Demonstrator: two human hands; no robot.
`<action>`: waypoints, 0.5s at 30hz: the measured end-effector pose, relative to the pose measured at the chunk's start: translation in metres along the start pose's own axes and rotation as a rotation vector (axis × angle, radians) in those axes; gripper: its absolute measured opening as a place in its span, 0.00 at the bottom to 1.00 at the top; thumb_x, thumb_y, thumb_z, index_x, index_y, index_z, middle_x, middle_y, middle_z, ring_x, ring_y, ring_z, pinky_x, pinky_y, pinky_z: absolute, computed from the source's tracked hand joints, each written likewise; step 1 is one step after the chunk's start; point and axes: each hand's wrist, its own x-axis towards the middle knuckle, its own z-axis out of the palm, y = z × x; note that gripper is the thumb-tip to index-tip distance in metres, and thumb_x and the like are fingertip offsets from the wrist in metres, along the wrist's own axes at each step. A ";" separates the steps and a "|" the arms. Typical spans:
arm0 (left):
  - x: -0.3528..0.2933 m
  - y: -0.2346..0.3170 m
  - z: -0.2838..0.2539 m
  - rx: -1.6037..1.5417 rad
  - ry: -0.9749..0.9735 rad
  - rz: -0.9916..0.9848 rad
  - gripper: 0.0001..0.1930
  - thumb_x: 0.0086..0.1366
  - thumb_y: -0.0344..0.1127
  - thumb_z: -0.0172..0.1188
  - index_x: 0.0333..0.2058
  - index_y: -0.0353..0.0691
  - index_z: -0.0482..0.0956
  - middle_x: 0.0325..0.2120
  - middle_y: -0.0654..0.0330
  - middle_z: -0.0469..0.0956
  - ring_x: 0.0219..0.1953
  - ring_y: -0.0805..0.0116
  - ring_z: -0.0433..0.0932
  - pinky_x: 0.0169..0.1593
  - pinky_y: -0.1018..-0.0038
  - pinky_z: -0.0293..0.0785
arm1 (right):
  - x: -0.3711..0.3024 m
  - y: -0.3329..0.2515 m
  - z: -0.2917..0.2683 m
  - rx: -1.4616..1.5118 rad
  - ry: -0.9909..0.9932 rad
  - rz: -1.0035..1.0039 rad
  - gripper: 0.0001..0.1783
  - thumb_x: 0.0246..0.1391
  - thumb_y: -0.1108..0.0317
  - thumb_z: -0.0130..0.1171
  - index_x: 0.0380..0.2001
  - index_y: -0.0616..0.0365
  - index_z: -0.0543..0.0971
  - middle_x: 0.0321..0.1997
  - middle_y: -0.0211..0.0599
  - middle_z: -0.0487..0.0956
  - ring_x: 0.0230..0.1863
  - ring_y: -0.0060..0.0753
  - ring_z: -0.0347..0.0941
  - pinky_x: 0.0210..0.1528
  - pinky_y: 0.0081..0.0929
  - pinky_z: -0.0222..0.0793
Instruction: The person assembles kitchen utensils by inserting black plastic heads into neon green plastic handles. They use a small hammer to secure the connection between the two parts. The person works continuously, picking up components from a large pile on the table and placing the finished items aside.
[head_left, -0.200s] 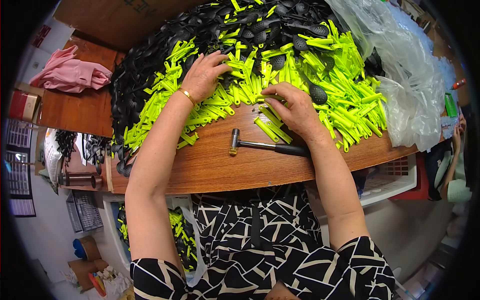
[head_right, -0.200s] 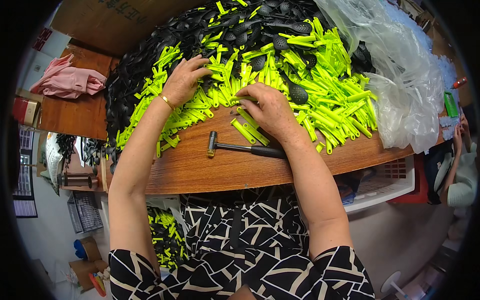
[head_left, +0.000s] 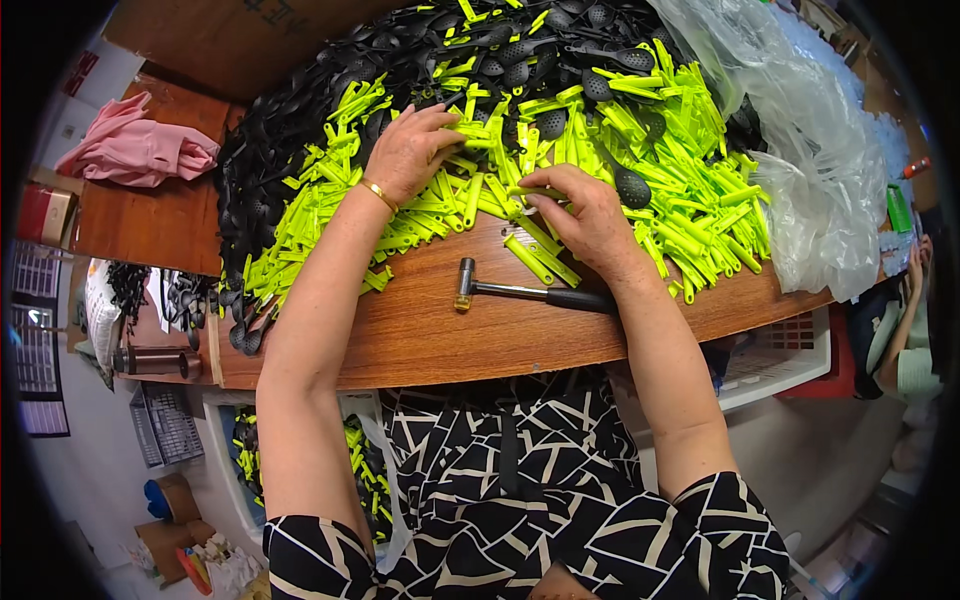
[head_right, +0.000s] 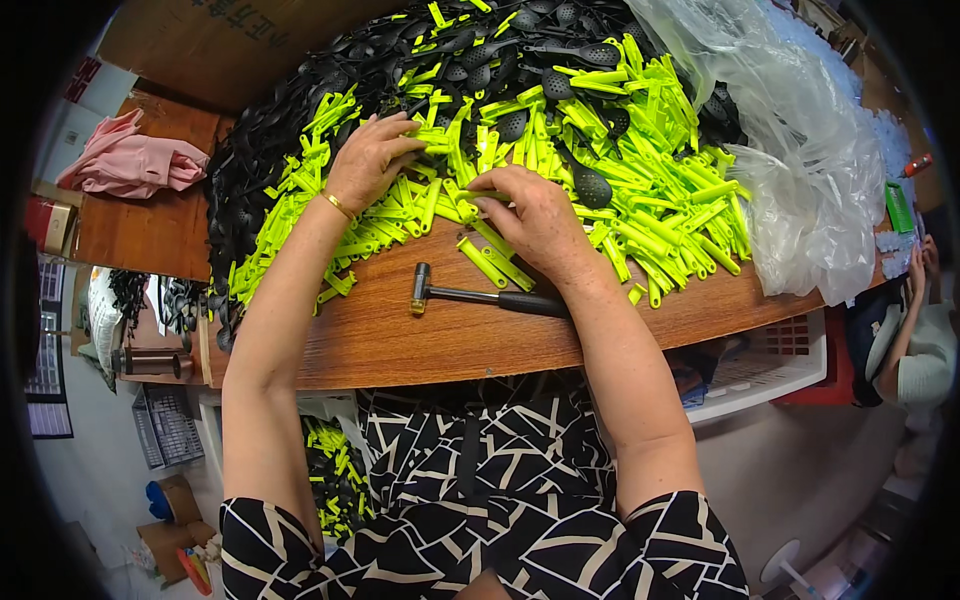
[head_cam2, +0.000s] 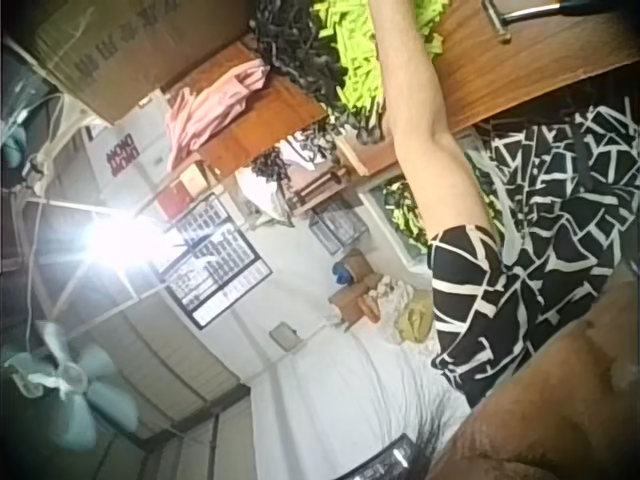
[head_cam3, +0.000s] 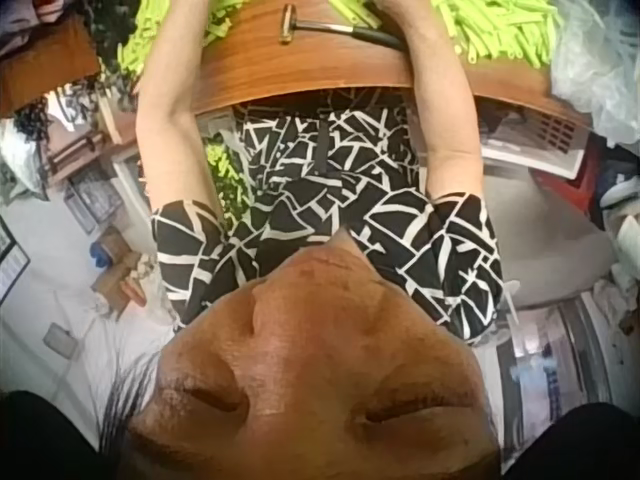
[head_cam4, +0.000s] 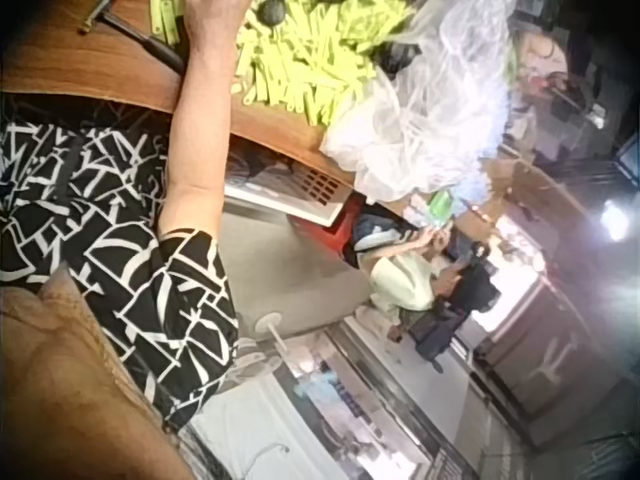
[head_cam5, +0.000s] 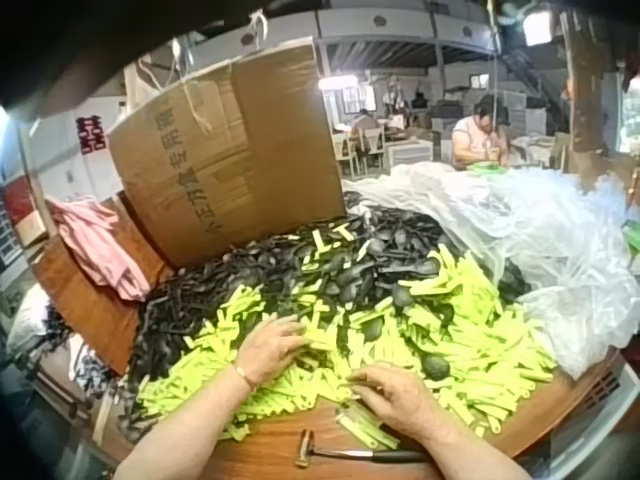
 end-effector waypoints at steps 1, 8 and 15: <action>0.003 0.005 0.002 -0.058 0.081 -0.032 0.12 0.67 0.30 0.65 0.48 0.42 0.85 0.57 0.59 0.82 0.66 0.55 0.74 0.72 0.51 0.65 | 0.000 0.001 0.001 0.022 0.021 0.010 0.08 0.60 0.71 0.67 0.43 0.58 0.84 0.41 0.43 0.85 0.43 0.46 0.84 0.45 0.36 0.79; -0.017 0.101 -0.016 -0.608 0.131 -0.357 0.12 0.76 0.30 0.56 0.54 0.34 0.80 0.36 0.53 0.87 0.35 0.64 0.88 0.40 0.71 0.82 | 0.004 -0.004 -0.005 0.135 0.177 -0.079 0.09 0.59 0.73 0.69 0.44 0.55 0.88 0.40 0.38 0.87 0.39 0.37 0.84 0.41 0.31 0.79; -0.054 0.128 -0.017 -0.652 0.184 -0.350 0.17 0.72 0.27 0.61 0.58 0.35 0.83 0.42 0.53 0.88 0.42 0.72 0.88 0.44 0.74 0.83 | 0.002 -0.004 -0.009 -0.036 0.124 -0.160 0.12 0.56 0.69 0.70 0.44 0.47 0.89 0.37 0.32 0.85 0.41 0.38 0.80 0.45 0.35 0.73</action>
